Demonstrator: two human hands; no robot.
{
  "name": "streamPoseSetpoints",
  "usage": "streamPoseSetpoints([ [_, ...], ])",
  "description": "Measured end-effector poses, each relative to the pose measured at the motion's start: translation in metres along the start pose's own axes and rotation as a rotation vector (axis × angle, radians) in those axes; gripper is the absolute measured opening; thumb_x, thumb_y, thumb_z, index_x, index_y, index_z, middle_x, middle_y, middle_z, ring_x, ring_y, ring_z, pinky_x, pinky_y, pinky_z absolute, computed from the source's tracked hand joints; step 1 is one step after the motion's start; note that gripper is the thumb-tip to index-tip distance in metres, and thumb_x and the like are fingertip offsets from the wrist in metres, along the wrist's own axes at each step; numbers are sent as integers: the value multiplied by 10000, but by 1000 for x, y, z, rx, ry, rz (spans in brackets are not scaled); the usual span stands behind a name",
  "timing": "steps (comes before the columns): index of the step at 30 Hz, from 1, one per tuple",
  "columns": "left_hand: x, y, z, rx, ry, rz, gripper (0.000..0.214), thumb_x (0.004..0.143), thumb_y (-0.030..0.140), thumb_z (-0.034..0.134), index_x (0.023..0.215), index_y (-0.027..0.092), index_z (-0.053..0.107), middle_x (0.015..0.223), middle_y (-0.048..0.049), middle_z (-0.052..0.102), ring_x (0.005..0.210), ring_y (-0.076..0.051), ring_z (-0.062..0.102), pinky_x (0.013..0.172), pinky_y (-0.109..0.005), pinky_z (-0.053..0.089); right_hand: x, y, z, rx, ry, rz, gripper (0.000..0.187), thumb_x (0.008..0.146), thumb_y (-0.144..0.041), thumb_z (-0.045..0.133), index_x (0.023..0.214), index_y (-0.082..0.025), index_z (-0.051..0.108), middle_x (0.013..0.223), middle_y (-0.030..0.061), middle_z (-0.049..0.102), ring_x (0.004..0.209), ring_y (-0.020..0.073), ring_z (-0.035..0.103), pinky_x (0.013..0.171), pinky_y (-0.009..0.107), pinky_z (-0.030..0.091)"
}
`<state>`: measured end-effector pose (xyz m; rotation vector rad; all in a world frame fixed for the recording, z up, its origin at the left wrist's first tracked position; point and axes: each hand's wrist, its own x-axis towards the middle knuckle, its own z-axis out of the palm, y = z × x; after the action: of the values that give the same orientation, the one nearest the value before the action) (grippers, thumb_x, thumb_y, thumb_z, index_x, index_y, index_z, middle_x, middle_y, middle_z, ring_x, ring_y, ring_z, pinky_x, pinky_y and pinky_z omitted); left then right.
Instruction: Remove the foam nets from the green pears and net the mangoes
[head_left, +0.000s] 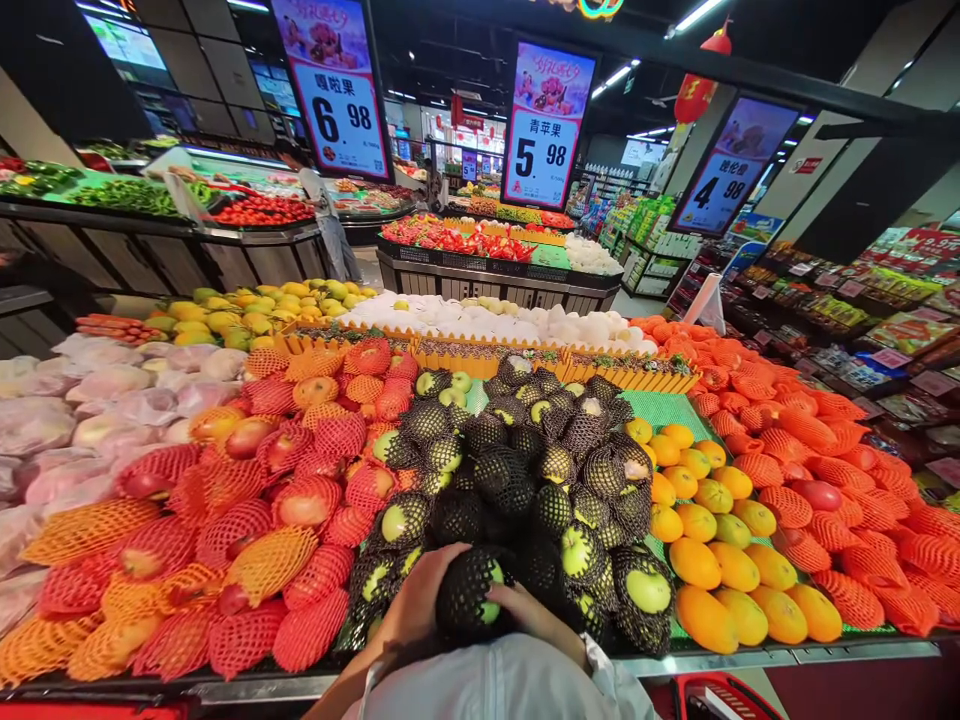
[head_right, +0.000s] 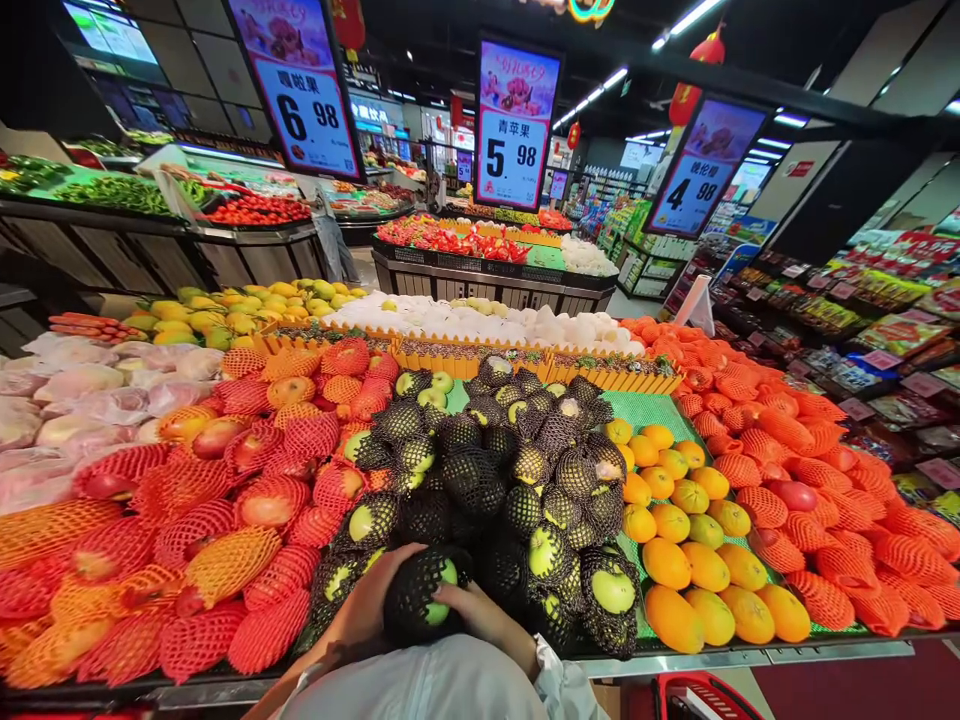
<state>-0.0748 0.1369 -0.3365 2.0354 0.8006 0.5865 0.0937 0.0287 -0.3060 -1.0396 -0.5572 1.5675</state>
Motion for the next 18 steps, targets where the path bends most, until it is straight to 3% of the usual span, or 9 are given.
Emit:
streamPoseSetpoints([
  [2, -4, 4, -5, 15, 58, -63, 548, 697, 357, 637, 1227, 231, 702, 1207, -113, 767, 1112, -335, 719, 1022, -472, 553, 2, -9, 0, -19, -30, -2, 603, 706, -640, 835, 1159, -253, 744, 1145, 102, 743, 1189, 332, 653, 1081, 485, 456],
  [5, -8, 14, -14, 17, 139, -87, 673, 632, 361, 707, 1289, 236, 642, 1238, -116, 747, 1125, -364, 709, 983, -471, 568, 5, -27, 0, -152, -84, -168, 817, 749, -694, 783, 1421, -283, 568, 1441, 86, 591, 1368, 303, 525, 1210, 478, 323],
  [7, -5, 22, -17, 22, 144, -84, 729, 612, 338, 731, 1320, 231, 598, 1259, -116, 725, 1134, -371, 703, 970, -473, 575, 8, -37, 3, -361, -106, -252, 1029, 654, -623, 883, 1518, -271, 449, 1548, 106, 483, 1443, 329, 438, 1242, 498, 261],
  [9, 0, 28, -17, 26, 114, -66, 730, 621, 312, 735, 1324, 208, 573, 1273, -130, 702, 1147, -374, 693, 979, -489, 573, 13, -42, 7, -582, -55, -285, 1137, 523, -465, 981, 1511, -259, 458, 1545, 128, 484, 1440, 375, 429, 1239, 534, 256],
  [12, 11, 33, -16, 39, 113, 0, 854, 663, 359, 796, 1425, 168, 462, 1403, -191, 605, 1275, -394, 614, 1066, -546, 522, 28, -53, 11, -727, 102, -377, 939, 550, -387, 963, 1396, -282, 568, 1406, 102, 614, 1311, 381, 545, 1177, 551, 349],
  [14, 15, 34, -16, 47, 144, 42, 913, 769, 422, 777, 1522, 171, 327, 1508, -224, 498, 1345, -379, 562, 1070, -553, 519, 44, -72, 6, -735, 185, -464, 837, 610, -401, 932, 1359, -274, 580, 1331, 79, 662, 1238, 351, 598, 1125, 520, 413],
  [16, 16, 32, -19, 47, 181, 62, 794, 918, 413, 650, 1567, 209, 239, 1547, -219, 434, 1333, -334, 573, 1017, -511, 557, 67, -105, -4, -759, 309, -543, 780, 689, -429, 881, 1367, -229, 552, 1259, 78, 692, 1164, 308, 641, 1052, 471, 476],
  [18, 13, 27, -21, 53, 203, 64, 681, 982, 380, 569, 1564, 253, 240, 1528, -193, 432, 1260, -292, 619, 951, -460, 590, 93, -150, -19, -874, 503, -587, 720, 766, -455, 812, 1369, -178, 533, 1158, 86, 712, 1051, 263, 672, 944, 413, 529],
])
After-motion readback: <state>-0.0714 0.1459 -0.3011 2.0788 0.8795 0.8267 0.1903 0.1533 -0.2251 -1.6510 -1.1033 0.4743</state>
